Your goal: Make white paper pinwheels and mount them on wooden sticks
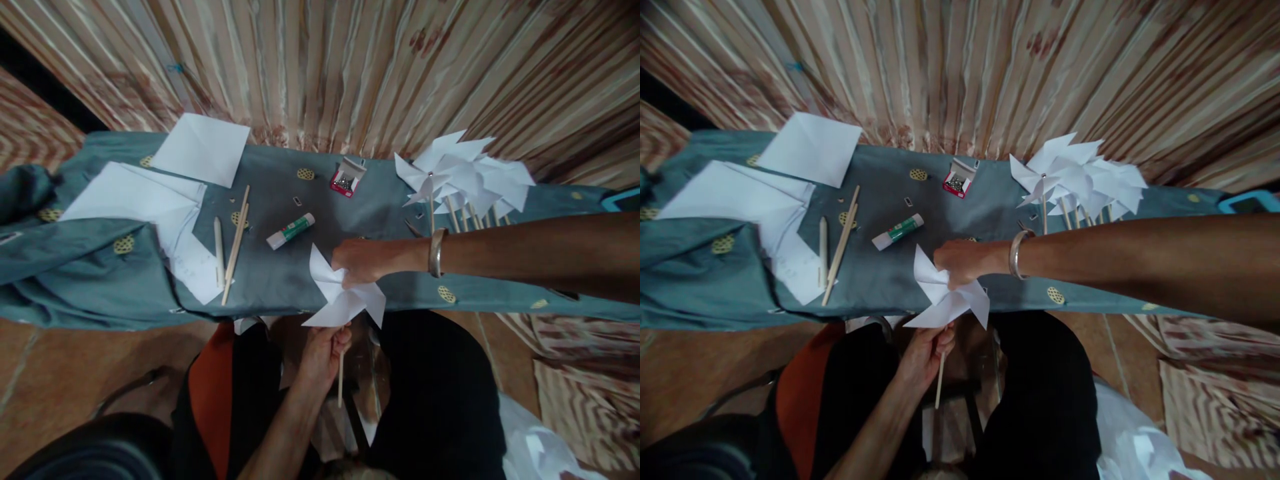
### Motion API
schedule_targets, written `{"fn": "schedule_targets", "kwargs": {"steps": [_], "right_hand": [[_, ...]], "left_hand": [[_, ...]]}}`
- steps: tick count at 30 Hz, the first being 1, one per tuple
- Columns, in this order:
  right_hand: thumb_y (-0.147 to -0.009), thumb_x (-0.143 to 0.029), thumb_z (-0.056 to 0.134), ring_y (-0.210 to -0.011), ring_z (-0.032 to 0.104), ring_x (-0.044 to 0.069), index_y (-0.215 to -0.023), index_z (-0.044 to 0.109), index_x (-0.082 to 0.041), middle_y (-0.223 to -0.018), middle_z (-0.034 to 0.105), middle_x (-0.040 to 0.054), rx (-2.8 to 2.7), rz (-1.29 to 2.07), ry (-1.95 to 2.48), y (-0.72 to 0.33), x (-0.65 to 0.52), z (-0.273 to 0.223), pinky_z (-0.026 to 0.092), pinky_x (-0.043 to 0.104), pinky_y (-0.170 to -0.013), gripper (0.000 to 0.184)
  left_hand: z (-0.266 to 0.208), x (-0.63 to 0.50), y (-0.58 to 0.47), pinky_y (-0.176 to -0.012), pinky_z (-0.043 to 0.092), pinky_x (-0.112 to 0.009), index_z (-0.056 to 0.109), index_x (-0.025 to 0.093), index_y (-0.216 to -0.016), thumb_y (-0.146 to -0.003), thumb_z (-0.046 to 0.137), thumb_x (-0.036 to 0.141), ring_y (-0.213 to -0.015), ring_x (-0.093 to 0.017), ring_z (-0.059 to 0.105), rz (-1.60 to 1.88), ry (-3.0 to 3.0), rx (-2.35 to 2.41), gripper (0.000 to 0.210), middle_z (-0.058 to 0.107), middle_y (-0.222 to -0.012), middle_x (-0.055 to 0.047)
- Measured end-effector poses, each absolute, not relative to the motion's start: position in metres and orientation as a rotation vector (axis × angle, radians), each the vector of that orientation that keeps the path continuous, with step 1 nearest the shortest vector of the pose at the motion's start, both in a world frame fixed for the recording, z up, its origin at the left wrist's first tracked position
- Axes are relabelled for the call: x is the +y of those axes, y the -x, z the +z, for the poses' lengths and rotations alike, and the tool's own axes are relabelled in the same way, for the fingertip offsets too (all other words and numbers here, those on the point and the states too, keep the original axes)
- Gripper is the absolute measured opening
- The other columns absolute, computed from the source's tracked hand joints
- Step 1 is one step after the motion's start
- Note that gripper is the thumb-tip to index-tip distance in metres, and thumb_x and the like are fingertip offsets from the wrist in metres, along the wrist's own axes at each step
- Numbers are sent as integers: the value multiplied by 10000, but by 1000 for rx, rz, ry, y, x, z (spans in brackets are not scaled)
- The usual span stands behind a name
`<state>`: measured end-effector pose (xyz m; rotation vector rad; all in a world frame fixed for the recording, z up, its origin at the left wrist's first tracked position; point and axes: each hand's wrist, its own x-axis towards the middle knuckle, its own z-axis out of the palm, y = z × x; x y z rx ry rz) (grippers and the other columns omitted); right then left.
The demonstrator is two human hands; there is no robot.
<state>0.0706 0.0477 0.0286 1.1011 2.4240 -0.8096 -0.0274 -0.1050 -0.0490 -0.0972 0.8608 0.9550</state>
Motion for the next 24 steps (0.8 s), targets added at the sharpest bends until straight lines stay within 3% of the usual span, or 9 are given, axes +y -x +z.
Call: {"fn": "schedule_targets", "kwargs": {"steps": [6, 10, 18, 24], "right_hand": [[-486, 54, 792, -437, 257, 87, -537, 681, -175, -398, 336, -118, 2469, -867, -1089, -67, 49, 30, 155, 240, -511, 259], [-478, 23, 809, -419, 263, 83, -507, 668, -181, -374, 329, -121, 2486, -892, -1064, -71, 52, 29, 160, 242, -496, 250], [-662, -114, 768, -532, 546, 111, -683, 723, -146, -541, 625, -48, 2531, -928, -952, -90, 48, 35, 260, 222, -507, 59], [-778, -299, 709, -727, 640, 188, -907, 721, -147, -839, 729, 53, 2626, -839, -1120, -108, 43, 60, 377, 252, -610, 200]], "left_hand": [[-48, -104, 27, -406, 158, -155, 488, 158, -635, -476, 748, 201, -421, -9, 320, 953, 125, 877, 308, 397, -479, 82], [-50, -106, 27, -409, 163, -146, 514, 149, -671, -474, 742, 188, -426, -12, 334, 966, 125, 880, 304, 425, -503, 70], [-50, -109, 29, -409, 191, -132, 578, 90, -684, -548, 762, 125, -463, -5, 351, 980, 130, 884, 232, 481, -582, 26], [-39, -106, 34, -413, 223, -111, 588, 91, -685, -605, 744, 81, -472, 1, 346, 983, 102, 842, 175, 524, -634, 1]]}}
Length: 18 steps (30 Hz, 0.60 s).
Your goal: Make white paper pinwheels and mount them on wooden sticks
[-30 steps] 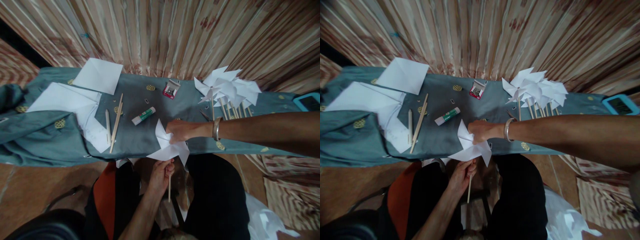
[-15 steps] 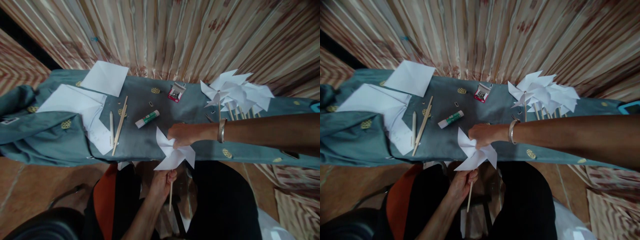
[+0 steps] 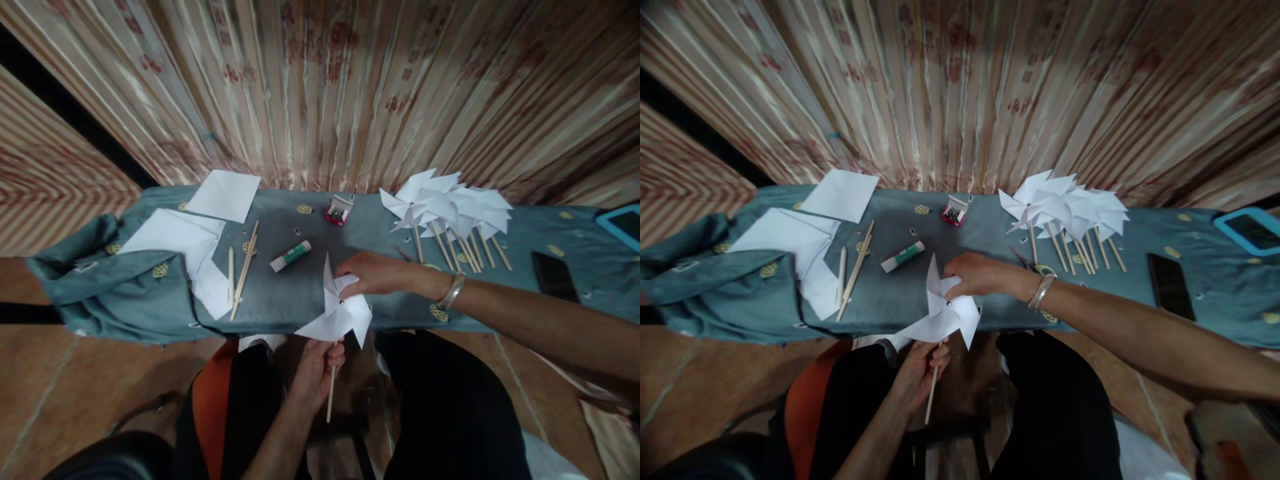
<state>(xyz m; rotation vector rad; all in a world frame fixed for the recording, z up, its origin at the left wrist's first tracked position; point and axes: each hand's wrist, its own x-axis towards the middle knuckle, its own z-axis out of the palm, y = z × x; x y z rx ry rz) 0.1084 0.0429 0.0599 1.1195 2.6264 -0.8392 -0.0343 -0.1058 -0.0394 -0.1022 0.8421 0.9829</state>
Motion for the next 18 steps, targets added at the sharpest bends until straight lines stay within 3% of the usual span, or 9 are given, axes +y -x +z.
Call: {"fn": "schedule_targets", "kwargs": {"steps": [4, 10, 15, 18], "right_hand": [[-812, -369, 662, -872, 673, 217, -1061, 680, -177, -1003, 730, 63, 2732, -936, -1580, -132, 32, 60, 460, 284, -736, 314], [-830, -429, 622, -970, 670, 235, -998, 684, -210, -1029, 731, 72, 2884, -1378, -2497, -159, 14, 43, 504, 361, -870, 283], [-810, -474, 638, -916, 682, 223, -958, 682, -214, -974, 735, 80, 2693, -1812, -3054, -169, 9, 26, 525, 395, -862, 303], [-761, -519, 666, -811, 676, 226, -867, 696, -216, -874, 735, 71, 2463, -1908, -3115, -171, 3, 9, 555, 366, -724, 323]], "left_hand": [[-32, -101, 36, -396, 215, -106, 587, 89, -683, -608, 745, 81, -461, 4, 334, 987, 84, 825, 175, 540, -651, -9], [-12, -82, 33, -369, 213, -110, 606, 74, -654, -559, 788, 118, -417, 9, 308, 969, 12, 831, 210, 469, -544, 36], [19, -43, 24, -402, 311, -107, 626, 82, -686, -571, 803, 104, -473, -13, 433, 1021, -117, 762, 213, 575, -634, -13], [27, -16, 15, -463, 407, -130, 646, 86, -719, -590, 804, 95, -532, -53, 524, 1021, -160, 770, 204, 604, -646, -24]]}}
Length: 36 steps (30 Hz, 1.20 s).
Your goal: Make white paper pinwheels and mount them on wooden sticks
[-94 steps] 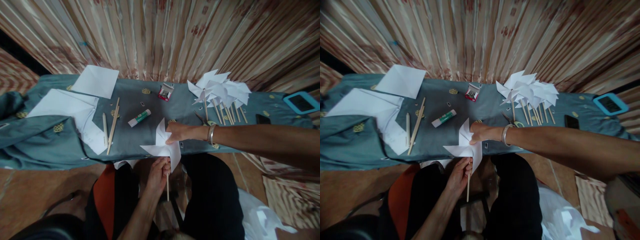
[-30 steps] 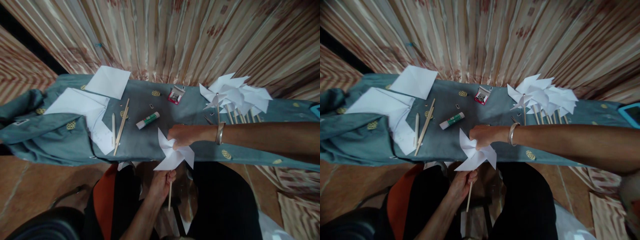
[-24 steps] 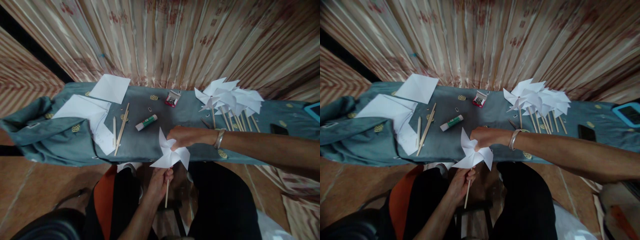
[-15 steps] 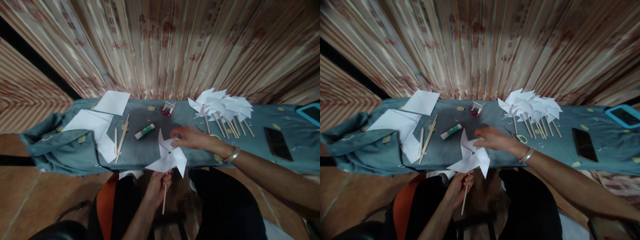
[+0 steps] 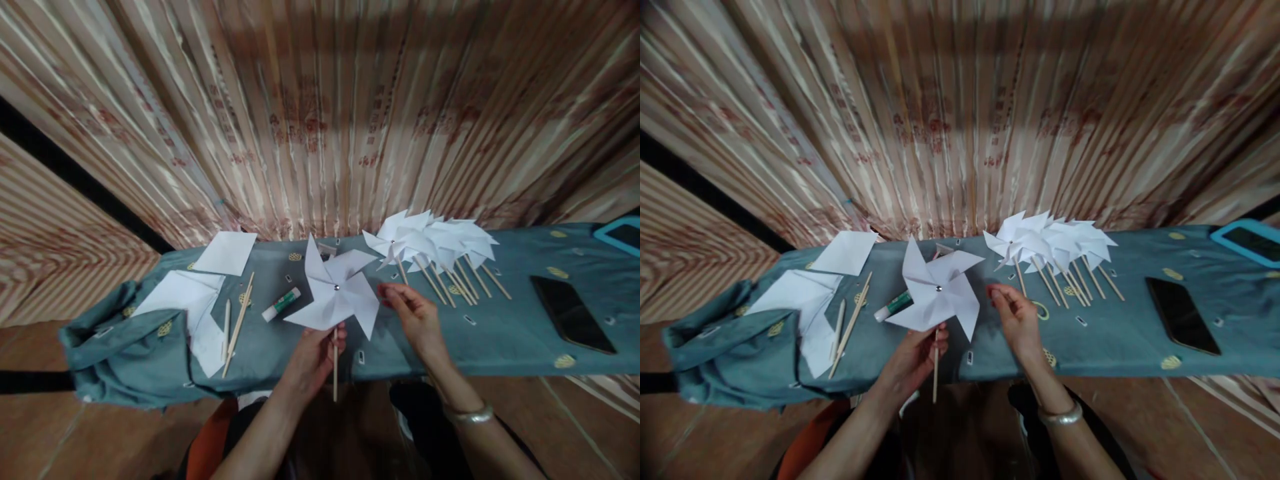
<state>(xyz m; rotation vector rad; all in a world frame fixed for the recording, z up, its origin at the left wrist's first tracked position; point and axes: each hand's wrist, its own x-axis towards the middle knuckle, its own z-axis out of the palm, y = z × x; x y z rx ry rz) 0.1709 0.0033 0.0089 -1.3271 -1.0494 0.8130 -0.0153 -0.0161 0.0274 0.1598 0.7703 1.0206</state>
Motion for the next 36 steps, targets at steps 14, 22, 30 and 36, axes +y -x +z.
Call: {"fn": "schedule_targets", "kwargs": {"steps": [14, 22, 30, 36], "right_hand": [[-830, -368, 616, -685, 629, 171, -791, 713, -183, -728, 708, 8, -1500, 1363, 1350, -112, -24, -8, 447, 254, -637, 213], [-841, -316, 597, -656, 620, 156, -746, 705, -194, -696, 700, -7, -1542, 1260, 1394, -99, -18, -13, 420, 247, -611, 188], [-843, -333, 595, -637, 595, 148, -769, 702, -201, -678, 678, -8, -1497, 1139, 1364, -102, -8, -12, 442, 243, -602, 186], [-848, -330, 592, -684, 613, 157, -762, 703, -201, -700, 692, -2, -1504, 1141, 1369, -103, -4, -16, 465, 255, -657, 190]], "left_hand": [[0, 13, 17, -662, 481, -267, 716, 174, -703, -607, 807, 281, -674, -172, 619, 1098, -392, 782, 171, 685, -719, -43], [2, 15, 24, -704, 484, -294, 731, 167, -771, -641, 789, 342, -750, -208, 648, 1114, -442, 820, 225, 709, -764, -56], [-4, 10, 23, -817, 479, -305, 757, 145, -869, -593, 827, 271, -813, -205, 663, 1097, -514, 869, 312, 744, -814, -67], [-8, 11, 24, -800, 481, -283, 764, 121, -788, -519, 866, 234, -775, -185, 667, 1123, -480, 947, 310, 735, -723, -67]]}}
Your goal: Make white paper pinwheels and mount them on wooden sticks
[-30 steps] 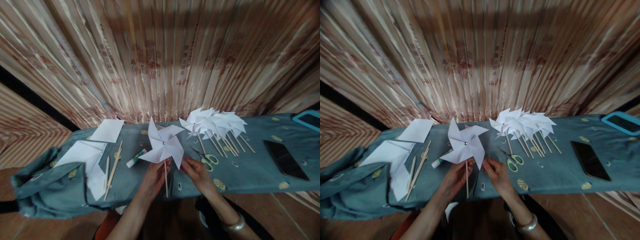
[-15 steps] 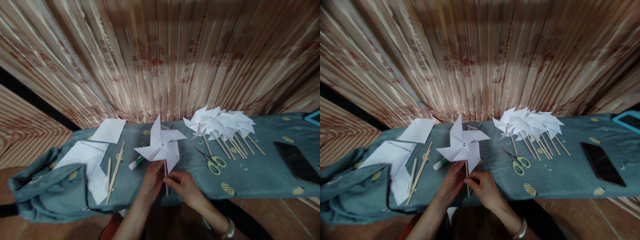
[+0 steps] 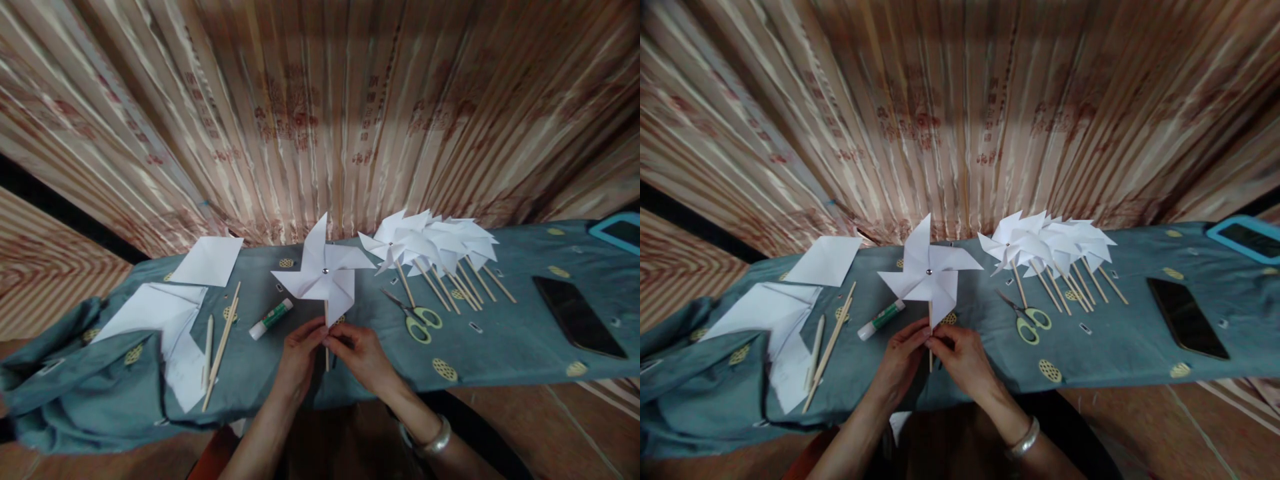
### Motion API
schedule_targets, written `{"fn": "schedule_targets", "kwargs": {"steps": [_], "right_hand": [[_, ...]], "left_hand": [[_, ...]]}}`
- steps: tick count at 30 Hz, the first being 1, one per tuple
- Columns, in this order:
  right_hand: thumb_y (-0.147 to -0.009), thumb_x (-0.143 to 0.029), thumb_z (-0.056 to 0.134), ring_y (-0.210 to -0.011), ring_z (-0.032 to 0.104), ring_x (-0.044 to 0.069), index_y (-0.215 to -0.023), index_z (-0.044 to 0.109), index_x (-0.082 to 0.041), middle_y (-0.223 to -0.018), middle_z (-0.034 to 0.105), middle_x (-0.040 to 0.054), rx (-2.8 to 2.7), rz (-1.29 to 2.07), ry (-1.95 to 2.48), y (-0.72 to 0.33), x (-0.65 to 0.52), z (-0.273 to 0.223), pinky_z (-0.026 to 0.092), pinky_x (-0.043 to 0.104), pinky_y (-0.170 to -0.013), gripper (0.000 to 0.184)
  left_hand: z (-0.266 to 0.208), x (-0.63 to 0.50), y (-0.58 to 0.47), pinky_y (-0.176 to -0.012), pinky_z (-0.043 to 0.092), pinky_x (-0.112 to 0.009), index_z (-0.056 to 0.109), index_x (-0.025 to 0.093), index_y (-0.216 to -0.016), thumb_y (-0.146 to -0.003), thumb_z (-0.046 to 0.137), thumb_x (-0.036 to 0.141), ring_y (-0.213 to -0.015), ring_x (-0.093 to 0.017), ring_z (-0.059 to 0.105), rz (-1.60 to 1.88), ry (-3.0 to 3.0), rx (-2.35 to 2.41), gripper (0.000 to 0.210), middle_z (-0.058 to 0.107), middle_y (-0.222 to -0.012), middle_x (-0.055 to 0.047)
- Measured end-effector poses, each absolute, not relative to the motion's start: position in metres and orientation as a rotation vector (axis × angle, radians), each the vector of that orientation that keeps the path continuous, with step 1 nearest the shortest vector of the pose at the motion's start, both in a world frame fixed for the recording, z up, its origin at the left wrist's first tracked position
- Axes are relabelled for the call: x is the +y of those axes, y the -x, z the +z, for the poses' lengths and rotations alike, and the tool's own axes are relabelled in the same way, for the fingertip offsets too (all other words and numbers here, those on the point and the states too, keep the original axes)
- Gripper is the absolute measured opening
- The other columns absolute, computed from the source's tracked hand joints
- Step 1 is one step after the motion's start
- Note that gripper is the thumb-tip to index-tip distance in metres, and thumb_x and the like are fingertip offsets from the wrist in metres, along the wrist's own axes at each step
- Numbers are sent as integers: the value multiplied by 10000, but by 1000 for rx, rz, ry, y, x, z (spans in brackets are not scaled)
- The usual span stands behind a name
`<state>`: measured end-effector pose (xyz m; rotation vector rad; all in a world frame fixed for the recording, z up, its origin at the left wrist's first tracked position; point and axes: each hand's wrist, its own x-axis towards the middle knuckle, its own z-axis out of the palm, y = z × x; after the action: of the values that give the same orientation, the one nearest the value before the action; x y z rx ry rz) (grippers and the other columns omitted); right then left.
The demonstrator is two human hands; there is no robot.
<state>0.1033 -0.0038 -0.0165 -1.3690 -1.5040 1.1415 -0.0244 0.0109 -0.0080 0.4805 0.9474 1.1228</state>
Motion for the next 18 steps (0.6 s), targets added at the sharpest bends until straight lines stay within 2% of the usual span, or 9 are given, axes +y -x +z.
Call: {"fn": "schedule_targets", "kwargs": {"steps": [6, 9, 11, 14, 18], "right_hand": [[-853, -385, 600, -708, 640, 165, -830, 717, -236, -775, 724, -3, -1607, 1065, 1359, -118, 2, 2, 470, 262, -644, 190], [-857, -428, 576, -587, 577, 152, -688, 677, -231, -628, 655, -10, -1485, 833, 1431, -141, 12, 16, 439, 264, -561, 278], [-853, -432, 568, -575, 570, 156, -649, 648, -218, -616, 648, 1, -1292, 647, 1459, -159, 21, 19, 450, 277, -570, 306], [-843, -424, 594, -773, 648, 197, -915, 687, -207, -868, 722, 44, -1136, 507, 1457, -180, 32, 17, 505, 327, -730, 247], [-870, -410, 565, -1027, 636, 234, -1155, 632, -203, -1208, 666, 99, -1205, 589, 1428, -185, 37, 9, 476, 396, -922, 359]], "left_hand": [[-4, 14, 26, -784, 497, -273, 761, 145, -741, -499, 882, 222, -759, -171, 671, 1142, -440, 960, 282, 742, -721, -55], [-4, 14, 28, -742, 498, -243, 765, 152, -735, -502, 880, 190, -704, -139, 658, 1134, -415, 1002, 263, 745, -724, -47], [-5, 13, 29, -718, 497, -236, 767, 147, -740, -491, 885, 178, -681, -131, 652, 1116, -402, 1023, 276, 745, -718, -47], [-8, 11, 29, -694, 496, -232, 768, 133, -738, -450, 907, 195, -657, -128, 649, 1077, -394, 1041, 326, 750, -715, -54], [-10, 6, 27, -655, 486, -198, 772, 128, -717, -379, 934, 254, -618, -106, 631, 1015, -398, 1045, 396, 748, -672, -41]]}}
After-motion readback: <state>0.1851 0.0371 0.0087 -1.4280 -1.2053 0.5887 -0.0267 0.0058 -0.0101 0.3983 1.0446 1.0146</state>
